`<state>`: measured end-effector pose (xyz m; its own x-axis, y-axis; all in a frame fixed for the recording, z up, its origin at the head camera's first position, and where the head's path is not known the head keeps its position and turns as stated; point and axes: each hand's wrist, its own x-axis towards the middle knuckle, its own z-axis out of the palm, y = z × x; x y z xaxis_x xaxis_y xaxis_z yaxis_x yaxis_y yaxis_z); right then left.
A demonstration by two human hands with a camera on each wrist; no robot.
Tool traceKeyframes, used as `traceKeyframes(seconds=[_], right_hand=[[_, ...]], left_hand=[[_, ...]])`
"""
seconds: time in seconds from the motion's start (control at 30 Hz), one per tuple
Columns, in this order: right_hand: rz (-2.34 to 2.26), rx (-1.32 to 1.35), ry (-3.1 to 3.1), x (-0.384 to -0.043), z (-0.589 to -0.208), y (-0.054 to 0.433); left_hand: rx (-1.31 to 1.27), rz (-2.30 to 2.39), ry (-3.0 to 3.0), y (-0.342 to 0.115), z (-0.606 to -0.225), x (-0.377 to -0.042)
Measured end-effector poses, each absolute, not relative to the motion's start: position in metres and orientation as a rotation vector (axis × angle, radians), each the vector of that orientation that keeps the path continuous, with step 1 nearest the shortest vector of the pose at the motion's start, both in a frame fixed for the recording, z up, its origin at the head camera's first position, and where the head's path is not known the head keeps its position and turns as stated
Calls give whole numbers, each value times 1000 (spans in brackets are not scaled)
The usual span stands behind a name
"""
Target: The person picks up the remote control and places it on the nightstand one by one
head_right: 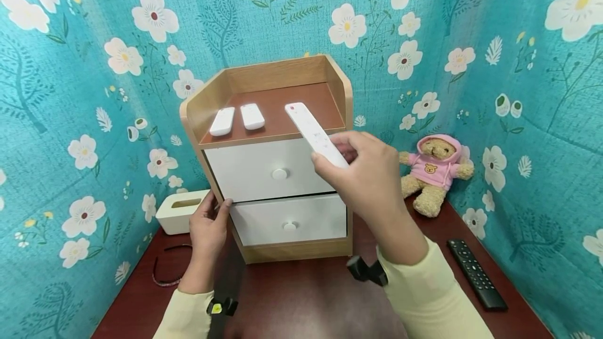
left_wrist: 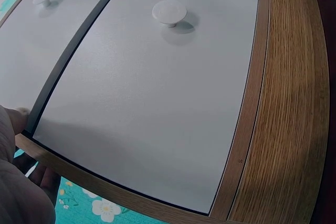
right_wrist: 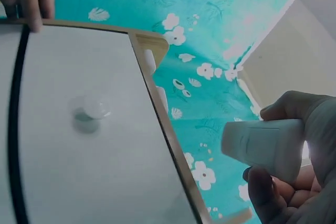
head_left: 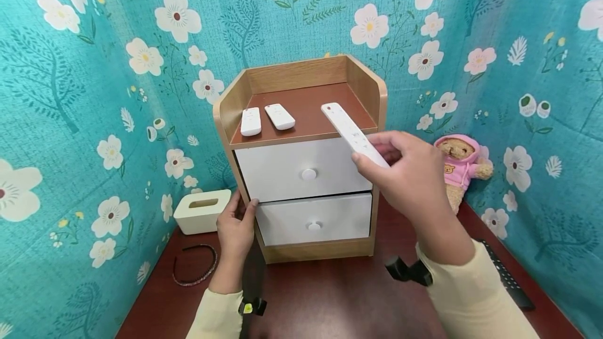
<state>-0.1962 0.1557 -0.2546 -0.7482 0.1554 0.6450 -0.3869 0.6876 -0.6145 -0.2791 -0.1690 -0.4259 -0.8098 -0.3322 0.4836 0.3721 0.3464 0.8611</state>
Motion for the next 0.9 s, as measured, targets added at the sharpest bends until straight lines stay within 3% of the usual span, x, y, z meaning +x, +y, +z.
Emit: traceKeyframes(seconds=[0.53, 0.9], right_hand=[[868, 152, -2419, -269, -192, 105], [794, 120, -2534, -310, -186, 87]], left_hand=[[-43, -1495, -2010, -169, -426, -280], [-46, -1525, -1999, -168, -426, -278]])
